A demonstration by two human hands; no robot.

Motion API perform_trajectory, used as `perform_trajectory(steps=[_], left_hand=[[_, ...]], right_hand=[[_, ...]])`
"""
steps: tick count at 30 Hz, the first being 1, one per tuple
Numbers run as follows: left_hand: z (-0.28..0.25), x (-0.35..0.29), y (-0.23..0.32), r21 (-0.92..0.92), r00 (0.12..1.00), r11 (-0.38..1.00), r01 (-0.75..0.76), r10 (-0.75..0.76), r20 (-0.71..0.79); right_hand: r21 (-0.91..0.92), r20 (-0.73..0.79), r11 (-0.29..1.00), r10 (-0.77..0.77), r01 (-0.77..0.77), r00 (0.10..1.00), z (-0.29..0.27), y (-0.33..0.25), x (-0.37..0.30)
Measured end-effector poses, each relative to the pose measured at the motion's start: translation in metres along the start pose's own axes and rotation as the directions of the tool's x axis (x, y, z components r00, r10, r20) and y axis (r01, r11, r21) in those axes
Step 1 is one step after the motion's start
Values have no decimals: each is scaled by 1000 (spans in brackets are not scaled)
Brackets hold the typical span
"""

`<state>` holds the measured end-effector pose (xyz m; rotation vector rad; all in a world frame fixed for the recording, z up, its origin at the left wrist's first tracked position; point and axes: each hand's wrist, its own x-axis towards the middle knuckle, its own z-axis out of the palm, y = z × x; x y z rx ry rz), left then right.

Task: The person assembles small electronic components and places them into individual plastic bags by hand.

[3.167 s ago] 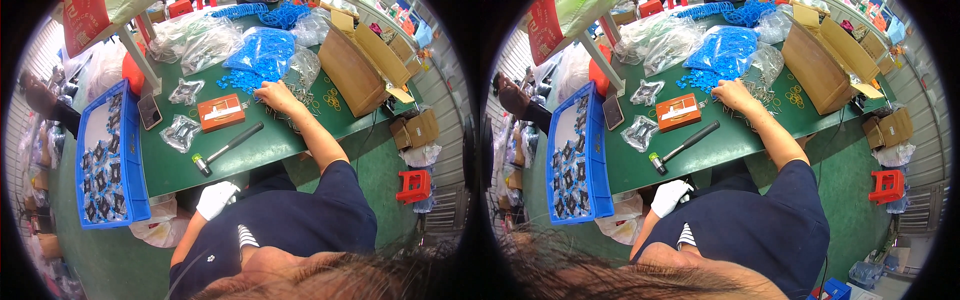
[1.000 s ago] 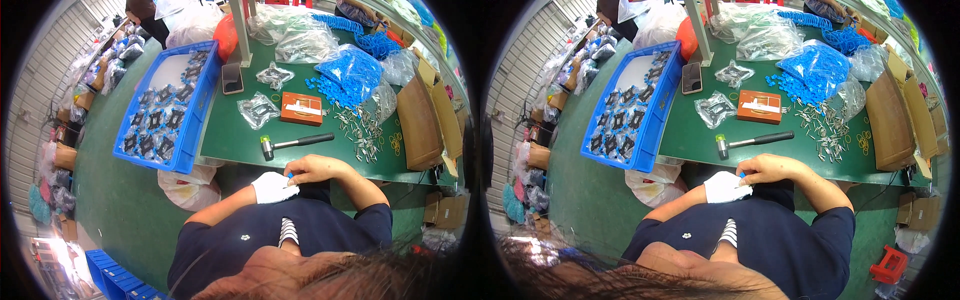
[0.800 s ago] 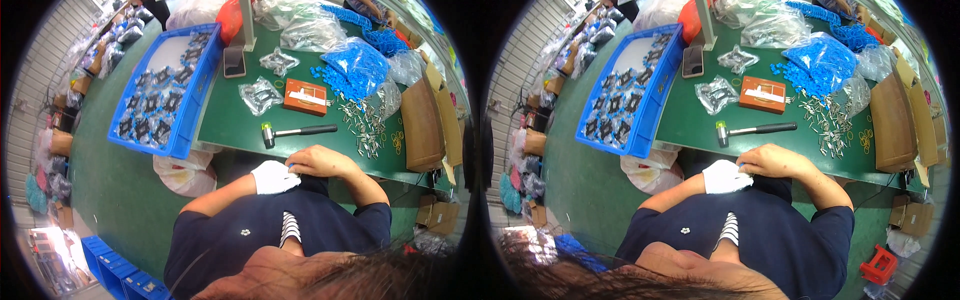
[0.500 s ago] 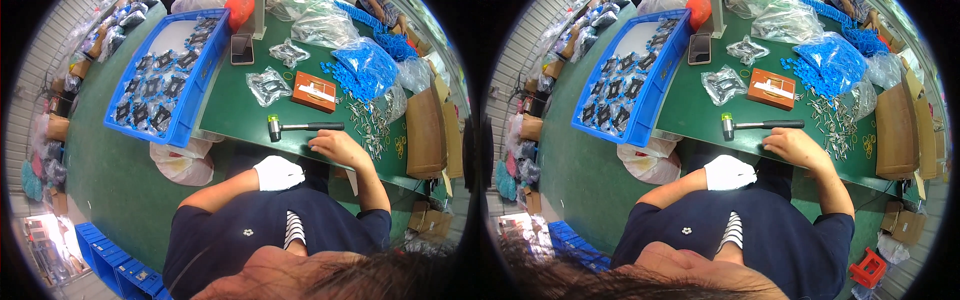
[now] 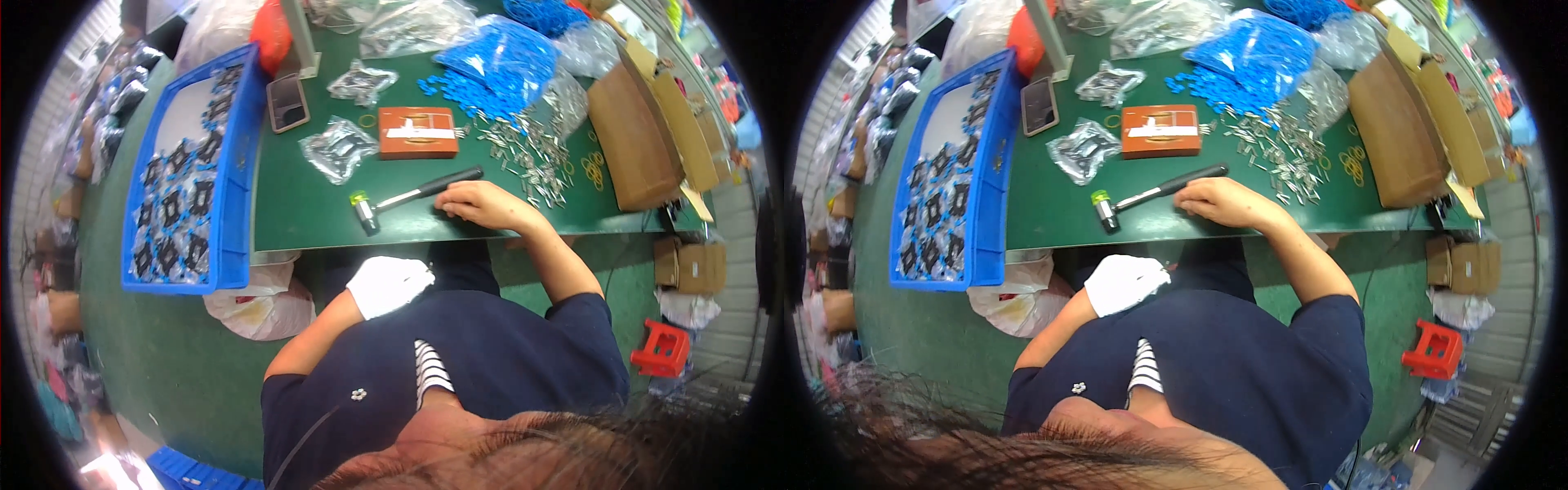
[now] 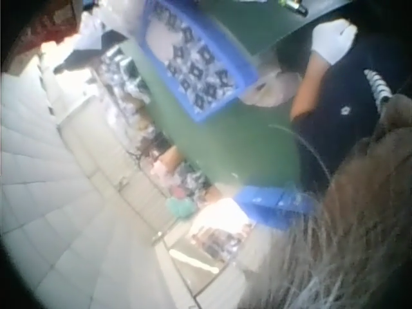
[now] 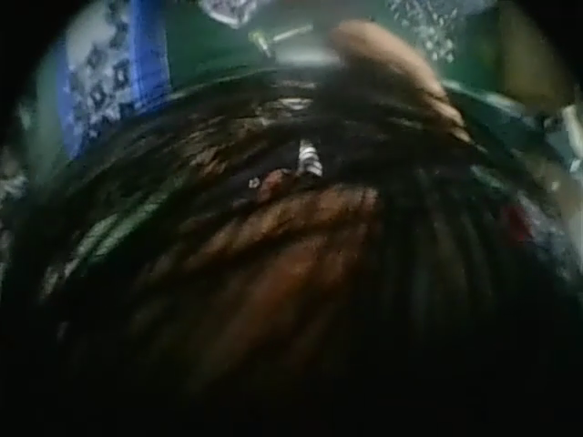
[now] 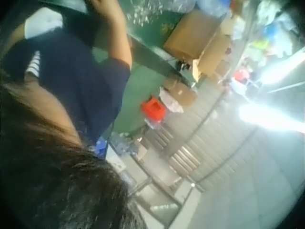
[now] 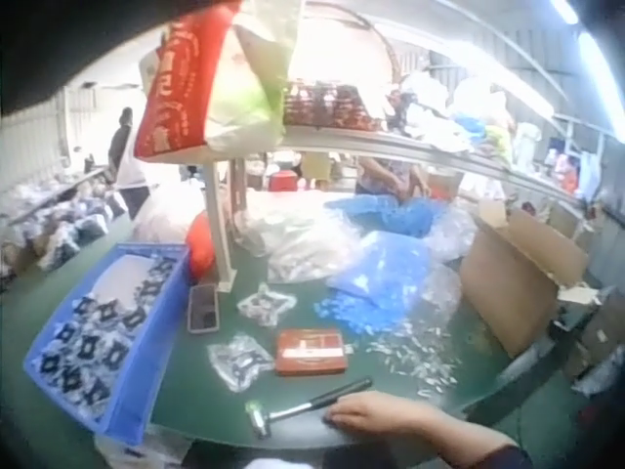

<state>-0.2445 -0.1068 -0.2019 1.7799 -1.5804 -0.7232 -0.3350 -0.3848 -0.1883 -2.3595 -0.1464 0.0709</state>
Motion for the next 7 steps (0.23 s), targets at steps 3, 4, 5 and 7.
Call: perform_trajectory(steps=[3,4,5,7], left_hand=[[-2,4,2,-47,1000,999,10,-9,22],[1,4,0,13,999,1000,-5,5,34],[2,5,0,13,999,1000,-12,12,41],[2,6,4,-18,1000,1000,6,-6,28]], right_hand=[[10,28,997,82,-82,996,-4,-12,-7],[38,88,985,166,-170,982,-8,-19,-8],[39,82,984,173,-176,982,-11,-22,-8],[-85,275,946,323,-312,906,-21,-20,-7]])
